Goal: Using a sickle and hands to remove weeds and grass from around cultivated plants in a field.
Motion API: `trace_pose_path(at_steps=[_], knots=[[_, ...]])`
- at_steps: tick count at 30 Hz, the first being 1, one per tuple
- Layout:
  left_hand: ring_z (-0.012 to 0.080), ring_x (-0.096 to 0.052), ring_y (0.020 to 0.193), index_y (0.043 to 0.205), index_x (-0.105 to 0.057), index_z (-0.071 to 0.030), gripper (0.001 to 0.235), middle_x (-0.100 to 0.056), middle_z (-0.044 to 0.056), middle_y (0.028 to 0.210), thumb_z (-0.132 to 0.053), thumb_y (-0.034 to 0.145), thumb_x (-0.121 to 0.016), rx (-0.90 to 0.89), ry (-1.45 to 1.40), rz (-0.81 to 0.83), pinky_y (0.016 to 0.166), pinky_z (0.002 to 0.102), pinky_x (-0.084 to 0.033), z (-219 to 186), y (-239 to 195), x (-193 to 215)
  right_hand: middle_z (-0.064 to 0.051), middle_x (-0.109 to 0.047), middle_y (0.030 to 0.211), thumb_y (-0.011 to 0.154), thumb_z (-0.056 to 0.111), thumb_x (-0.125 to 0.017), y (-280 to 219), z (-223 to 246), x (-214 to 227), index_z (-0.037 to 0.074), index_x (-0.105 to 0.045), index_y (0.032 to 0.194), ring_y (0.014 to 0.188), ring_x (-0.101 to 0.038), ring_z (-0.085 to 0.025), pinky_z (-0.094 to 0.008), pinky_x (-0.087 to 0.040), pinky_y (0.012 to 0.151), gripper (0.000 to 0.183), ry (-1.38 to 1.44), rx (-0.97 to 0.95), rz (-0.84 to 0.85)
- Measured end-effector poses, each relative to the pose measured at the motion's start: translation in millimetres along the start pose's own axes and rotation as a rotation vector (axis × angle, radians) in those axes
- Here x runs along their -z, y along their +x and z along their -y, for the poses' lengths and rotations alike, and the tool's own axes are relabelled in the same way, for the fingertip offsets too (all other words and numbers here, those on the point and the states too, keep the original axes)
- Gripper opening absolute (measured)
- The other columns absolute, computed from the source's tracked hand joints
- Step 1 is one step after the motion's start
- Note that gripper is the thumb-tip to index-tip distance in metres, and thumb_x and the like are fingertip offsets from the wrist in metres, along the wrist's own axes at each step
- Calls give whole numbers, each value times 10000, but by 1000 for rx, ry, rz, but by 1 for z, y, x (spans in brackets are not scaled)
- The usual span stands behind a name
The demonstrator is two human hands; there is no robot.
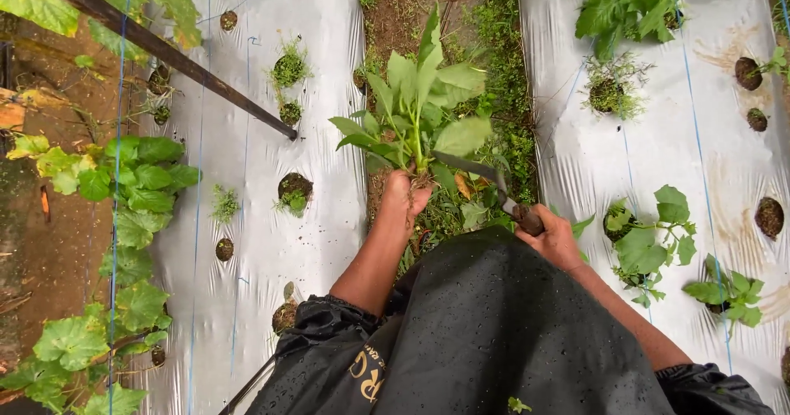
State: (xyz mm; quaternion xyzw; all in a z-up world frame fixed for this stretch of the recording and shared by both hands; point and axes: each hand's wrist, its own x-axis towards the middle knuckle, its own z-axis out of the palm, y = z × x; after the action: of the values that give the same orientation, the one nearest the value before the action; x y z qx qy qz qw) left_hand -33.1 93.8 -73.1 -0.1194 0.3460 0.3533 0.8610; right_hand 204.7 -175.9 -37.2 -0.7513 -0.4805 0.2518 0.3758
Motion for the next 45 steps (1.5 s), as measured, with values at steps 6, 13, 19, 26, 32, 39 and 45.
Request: trace_pose_path(at_steps=[6, 13, 19, 26, 32, 39, 45], knots=[[130, -536, 1268, 1429, -388, 77, 474, -496, 161, 1235, -109, 1045, -592, -40, 400, 189, 1195, 345, -408, 11, 11, 19, -137, -535, 633, 948, 321, -813, 12, 9, -3, 182, -593, 927, 545, -581, -388, -510, -470, 537, 261, 54, 88, 63], [153, -549, 1266, 1451, -393, 56, 477, -507, 157, 1272, -130, 1055, -584, 2, 396, 295, 1179, 352, -424, 20, 20, 46, -184, -657, 772, 910, 267, -823, 14, 13, -4, 159, -615, 1027, 697, -669, -478, -622, -531, 602, 262, -42, 77, 159], [171, -559, 1265, 1468, -398, 39, 480, -516, 154, 1301, -147, 1063, -577, 34, 397, 385, 1166, 357, -436, 18, 27, 64, -175, -698, 795, 907, 311, -816, 14, -3, -11, 175, -614, 1016, 717, -696, -468, -612, -549, 641, 267, -93, -16, 178], [193, -572, 1264, 1489, -403, 18, 484, -527, 150, 1338, -168, 1074, -569, 72, 396, 506, 1149, 364, -451, 30, 42, 78, -198, -700, 767, 925, 325, -800, 16, -4, -12, 133, -612, 1023, 701, -709, -455, -628, -553, 645, 287, -255, -96, 173], [212, -582, 1263, 1506, -407, 1, 488, -536, 147, 1367, -185, 1082, -562, 114, 397, 595, 1136, 370, -463, 16, 44, 97, -176, -698, 757, 904, 372, -803, 23, 6, -5, 152, -609, 1027, 721, -717, -452, -598, -569, 660, 318, -257, -176, 157], [230, -592, 1261, 1523, -412, -16, 493, -545, 144, 1397, -202, 1090, -556, 156, 393, 700, 1123, 376, -475, 12, 48, 116, -217, -664, 730, 866, 470, -817, 16, -10, -10, 143, -556, 974, 718, -699, -501, -616, -515, 612, 432, -184, -205, 142], [248, -602, 1260, 1540, -416, -33, 497, -553, 140, 1426, -219, 1098, -549, 204, 406, 815, 1110, 381, -487, -4, 62, 117, -159, -634, 674, 849, 286, -761, 22, -4, -2, 124, -577, 912, 667, -701, -421, -538, -538, 616, 254, -362, -349, 122]])
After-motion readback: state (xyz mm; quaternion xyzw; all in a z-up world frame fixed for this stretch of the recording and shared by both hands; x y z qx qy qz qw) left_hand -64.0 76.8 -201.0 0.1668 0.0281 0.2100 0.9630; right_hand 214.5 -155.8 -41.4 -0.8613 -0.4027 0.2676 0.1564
